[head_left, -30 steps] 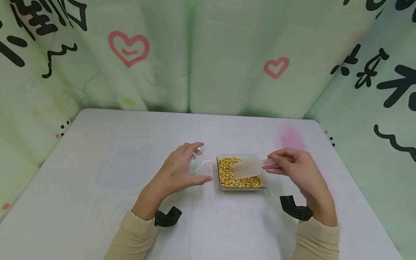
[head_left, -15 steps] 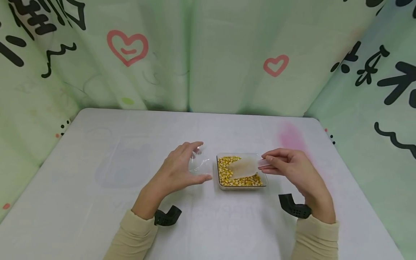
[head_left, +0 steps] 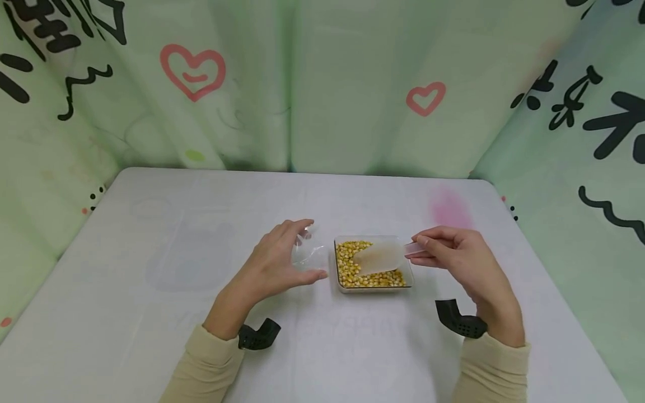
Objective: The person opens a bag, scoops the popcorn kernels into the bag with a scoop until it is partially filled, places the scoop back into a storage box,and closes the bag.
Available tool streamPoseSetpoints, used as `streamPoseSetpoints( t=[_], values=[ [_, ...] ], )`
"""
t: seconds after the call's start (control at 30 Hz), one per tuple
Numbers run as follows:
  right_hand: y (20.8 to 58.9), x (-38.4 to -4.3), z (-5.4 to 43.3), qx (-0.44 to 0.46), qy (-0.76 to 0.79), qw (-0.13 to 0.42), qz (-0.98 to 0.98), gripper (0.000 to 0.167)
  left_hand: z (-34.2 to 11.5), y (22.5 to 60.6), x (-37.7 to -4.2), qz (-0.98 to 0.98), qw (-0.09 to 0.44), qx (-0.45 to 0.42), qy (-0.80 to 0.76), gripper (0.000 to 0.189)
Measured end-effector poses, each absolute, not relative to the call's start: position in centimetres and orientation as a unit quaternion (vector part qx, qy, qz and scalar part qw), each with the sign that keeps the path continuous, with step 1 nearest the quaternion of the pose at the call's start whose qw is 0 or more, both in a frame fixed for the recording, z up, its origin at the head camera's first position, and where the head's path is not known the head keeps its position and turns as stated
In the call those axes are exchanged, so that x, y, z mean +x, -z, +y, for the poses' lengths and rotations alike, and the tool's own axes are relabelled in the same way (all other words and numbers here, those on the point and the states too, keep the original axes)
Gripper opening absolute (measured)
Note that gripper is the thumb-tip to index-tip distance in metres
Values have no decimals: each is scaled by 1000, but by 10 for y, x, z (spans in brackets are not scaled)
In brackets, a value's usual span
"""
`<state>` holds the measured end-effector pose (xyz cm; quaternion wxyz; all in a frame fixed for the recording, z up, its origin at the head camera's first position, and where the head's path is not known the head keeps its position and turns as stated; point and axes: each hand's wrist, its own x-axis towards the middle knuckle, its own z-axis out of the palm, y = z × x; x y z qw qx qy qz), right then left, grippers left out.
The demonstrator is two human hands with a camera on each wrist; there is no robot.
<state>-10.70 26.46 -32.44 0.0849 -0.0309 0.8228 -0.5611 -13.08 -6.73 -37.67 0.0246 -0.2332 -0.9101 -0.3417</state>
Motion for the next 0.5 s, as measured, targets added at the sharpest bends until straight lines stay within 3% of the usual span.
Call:
streamPoseSetpoints(
  t=[0.27, 0.5],
  values=[
    [325, -107, 261, -27, 538, 115, 835, 36, -67, 376, -129, -908, 15, -230, 349, 91],
    [318, -103, 263, -3, 547, 71, 834, 40, -66, 375, -129, -908, 19, -230, 349, 90]
  ],
)
